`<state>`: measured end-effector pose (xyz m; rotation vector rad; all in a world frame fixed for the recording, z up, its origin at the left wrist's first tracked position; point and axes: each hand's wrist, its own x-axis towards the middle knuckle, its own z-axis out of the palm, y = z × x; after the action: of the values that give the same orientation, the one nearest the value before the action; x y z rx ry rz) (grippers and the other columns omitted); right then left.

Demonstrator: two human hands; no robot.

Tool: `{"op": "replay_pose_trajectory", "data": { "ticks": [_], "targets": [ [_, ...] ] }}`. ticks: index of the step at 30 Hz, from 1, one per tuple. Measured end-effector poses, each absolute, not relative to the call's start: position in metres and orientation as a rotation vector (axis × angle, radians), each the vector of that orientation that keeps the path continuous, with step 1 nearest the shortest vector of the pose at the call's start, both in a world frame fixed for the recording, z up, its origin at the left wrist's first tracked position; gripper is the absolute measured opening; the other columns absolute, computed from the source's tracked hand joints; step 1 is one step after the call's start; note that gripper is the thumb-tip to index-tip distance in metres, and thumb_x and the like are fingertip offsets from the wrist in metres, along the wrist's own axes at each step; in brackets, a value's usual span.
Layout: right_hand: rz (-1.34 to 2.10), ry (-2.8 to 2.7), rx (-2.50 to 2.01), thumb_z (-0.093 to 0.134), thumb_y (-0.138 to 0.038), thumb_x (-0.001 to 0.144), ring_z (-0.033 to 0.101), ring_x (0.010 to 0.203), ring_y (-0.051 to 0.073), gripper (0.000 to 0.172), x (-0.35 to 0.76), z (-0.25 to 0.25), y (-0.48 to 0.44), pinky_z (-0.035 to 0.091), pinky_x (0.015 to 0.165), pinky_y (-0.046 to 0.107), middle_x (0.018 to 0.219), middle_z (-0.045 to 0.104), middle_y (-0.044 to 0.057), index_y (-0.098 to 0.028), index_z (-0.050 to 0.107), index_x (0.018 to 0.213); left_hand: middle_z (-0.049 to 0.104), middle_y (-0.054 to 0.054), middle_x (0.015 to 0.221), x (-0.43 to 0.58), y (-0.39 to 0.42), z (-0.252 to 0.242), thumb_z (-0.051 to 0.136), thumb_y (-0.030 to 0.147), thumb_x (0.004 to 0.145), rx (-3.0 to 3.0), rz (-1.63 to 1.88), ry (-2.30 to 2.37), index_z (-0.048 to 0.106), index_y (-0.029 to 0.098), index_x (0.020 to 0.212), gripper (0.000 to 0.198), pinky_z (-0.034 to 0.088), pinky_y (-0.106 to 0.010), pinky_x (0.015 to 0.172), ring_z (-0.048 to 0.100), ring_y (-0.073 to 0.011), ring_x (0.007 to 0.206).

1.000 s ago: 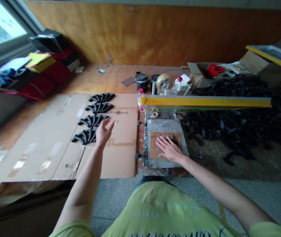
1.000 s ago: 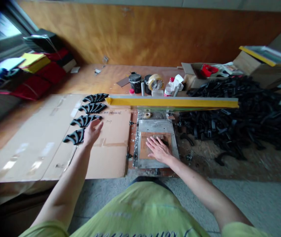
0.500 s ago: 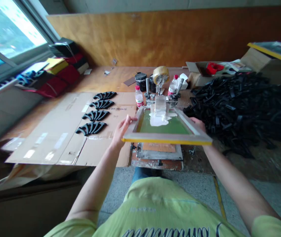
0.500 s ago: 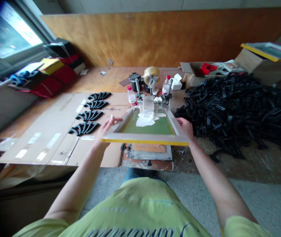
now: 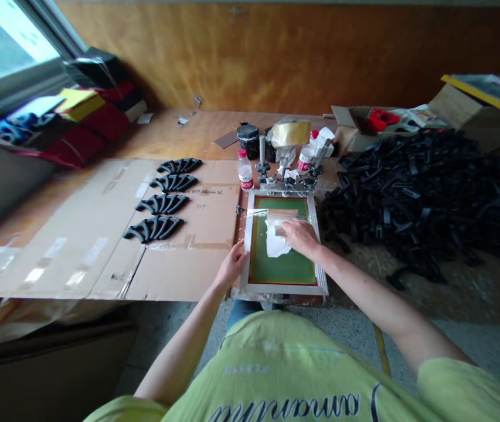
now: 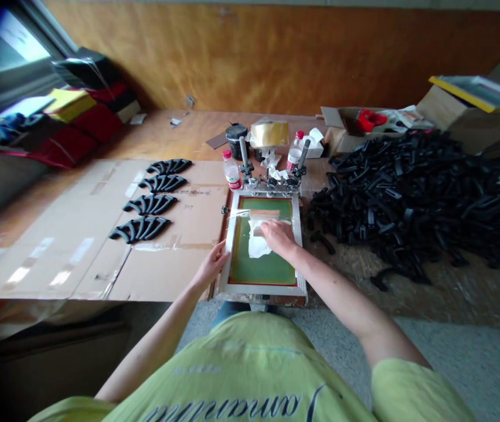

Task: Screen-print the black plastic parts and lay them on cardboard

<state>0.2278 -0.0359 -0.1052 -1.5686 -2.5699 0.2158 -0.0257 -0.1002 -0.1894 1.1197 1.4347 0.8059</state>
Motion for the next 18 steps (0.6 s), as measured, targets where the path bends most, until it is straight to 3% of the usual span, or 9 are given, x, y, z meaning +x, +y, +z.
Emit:
{"op": "replay_pose_trajectory", "data": {
  "ticks": [3, 7, 10, 15, 18],
  "targets": [
    [0.206, -2.671, -1.364, 0.049, -0.011, 0.094, 0.061, 0.092, 0.022, 0.023, 0.239, -0.109, -0.063, 0.045, 0.076, 0.031, 0.093, 0.071, 0.009, -0.018, 0.07, 0.093, 0.065, -0.001, 0.078, -0.027, -0.102, -0.188, 0.06, 0.054, 0.085, 1.089, 0.795, 1.42, 0.045, 0.02, 0.148, 0.073, 0.04, -0.022, 0.052, 0.056, -0.0127, 0.061],
    [0.341, -2.776, -1.074, 0.056, -0.009, 0.087, 0.061, 0.085, 0.019, 0.02, 0.255, -0.102, -0.071, 0.042, 0.071, 0.028, 0.09, 0.071, 0.004, -0.021, 0.072, 0.091, 0.063, 0.0, 0.076, -0.025, -0.103, -0.183, 0.061, 0.057, 0.084, 1.052, 0.792, 1.424, 0.046, 0.019, 0.147, 0.075, 0.035, -0.021, 0.047, 0.052, -0.0114, 0.055],
    [0.341, -2.713, -1.151, 0.061, -0.011, 0.084, 0.061, 0.085, 0.02, 0.015, 0.253, -0.101, -0.062, 0.042, 0.072, 0.028, 0.086, 0.071, 0.004, -0.022, 0.072, 0.087, 0.064, -0.001, 0.077, -0.025, -0.104, -0.183, 0.062, 0.058, 0.082, 1.047, 0.826, 1.418, 0.047, 0.016, 0.146, 0.078, 0.039, -0.022, 0.052, 0.054, -0.0124, 0.06],
    [0.19, -2.626, -1.207, 0.05, -0.008, 0.092, 0.062, 0.091, 0.02, 0.025, 0.244, -0.119, -0.078, 0.045, 0.076, 0.03, 0.102, 0.072, 0.008, -0.018, 0.071, 0.1, 0.067, -0.002, 0.078, -0.022, -0.104, -0.182, 0.065, 0.059, 0.078, 0.985, 0.862, 1.365, 0.046, 0.014, 0.145, 0.083, 0.044, -0.024, 0.056, 0.059, -0.0147, 0.064],
    [0.242, -2.663, -1.152, 0.057, -0.014, 0.091, 0.064, 0.086, 0.018, 0.018, 0.243, -0.119, -0.082, 0.047, 0.074, 0.028, 0.096, 0.072, 0.005, -0.02, 0.072, 0.099, 0.066, -0.001, 0.075, -0.021, -0.105, -0.176, 0.066, 0.059, 0.077, 0.97, 0.866, 1.368, 0.046, 0.014, 0.144, 0.084, 0.042, -0.024, 0.054, 0.058, -0.0143, 0.061]
  ]
}}
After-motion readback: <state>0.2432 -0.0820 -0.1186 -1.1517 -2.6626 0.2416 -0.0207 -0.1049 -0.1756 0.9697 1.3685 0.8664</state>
